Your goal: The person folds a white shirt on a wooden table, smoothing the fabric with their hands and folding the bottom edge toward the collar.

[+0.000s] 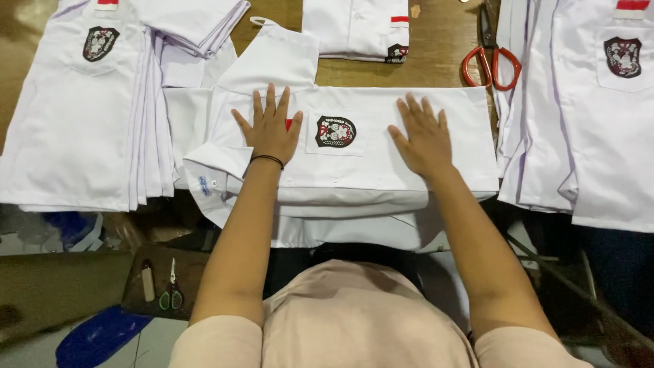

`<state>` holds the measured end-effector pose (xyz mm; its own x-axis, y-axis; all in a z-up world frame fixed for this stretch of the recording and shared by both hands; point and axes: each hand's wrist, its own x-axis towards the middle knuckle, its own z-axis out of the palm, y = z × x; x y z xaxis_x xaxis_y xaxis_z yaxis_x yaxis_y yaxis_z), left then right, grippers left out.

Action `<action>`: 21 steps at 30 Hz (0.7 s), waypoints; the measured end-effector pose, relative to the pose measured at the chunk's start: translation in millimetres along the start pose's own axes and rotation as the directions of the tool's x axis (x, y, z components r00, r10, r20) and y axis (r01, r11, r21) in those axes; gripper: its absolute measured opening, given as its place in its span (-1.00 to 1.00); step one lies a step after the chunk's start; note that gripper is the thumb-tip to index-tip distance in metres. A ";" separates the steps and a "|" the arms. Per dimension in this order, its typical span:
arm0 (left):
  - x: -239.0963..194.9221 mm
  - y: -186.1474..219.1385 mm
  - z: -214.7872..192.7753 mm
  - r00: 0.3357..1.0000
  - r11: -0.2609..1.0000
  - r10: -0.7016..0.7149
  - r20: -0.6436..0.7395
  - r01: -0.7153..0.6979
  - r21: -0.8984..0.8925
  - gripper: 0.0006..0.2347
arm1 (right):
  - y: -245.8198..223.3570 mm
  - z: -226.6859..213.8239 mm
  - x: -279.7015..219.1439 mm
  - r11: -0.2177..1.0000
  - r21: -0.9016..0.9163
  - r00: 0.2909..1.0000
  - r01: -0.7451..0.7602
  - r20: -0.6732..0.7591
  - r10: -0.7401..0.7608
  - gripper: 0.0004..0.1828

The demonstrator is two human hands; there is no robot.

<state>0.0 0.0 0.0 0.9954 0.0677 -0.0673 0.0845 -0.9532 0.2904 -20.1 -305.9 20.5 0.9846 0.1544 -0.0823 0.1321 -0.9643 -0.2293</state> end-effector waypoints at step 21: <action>-1.3 2.6 -3.6 1.000 1.000 0.010 -0.002 -0.010 0.018 -0.45 | -84.2 20.0 34.5 0.969 0.093 0.971 0.228 -0.103 -0.218 -0.20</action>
<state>-0.9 -1.5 4.2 0.9963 0.0587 -0.0628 0.0738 -0.9589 0.2740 0.5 -215.1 17.6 0.9386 0.3379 0.0699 0.3414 -0.8797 -0.3310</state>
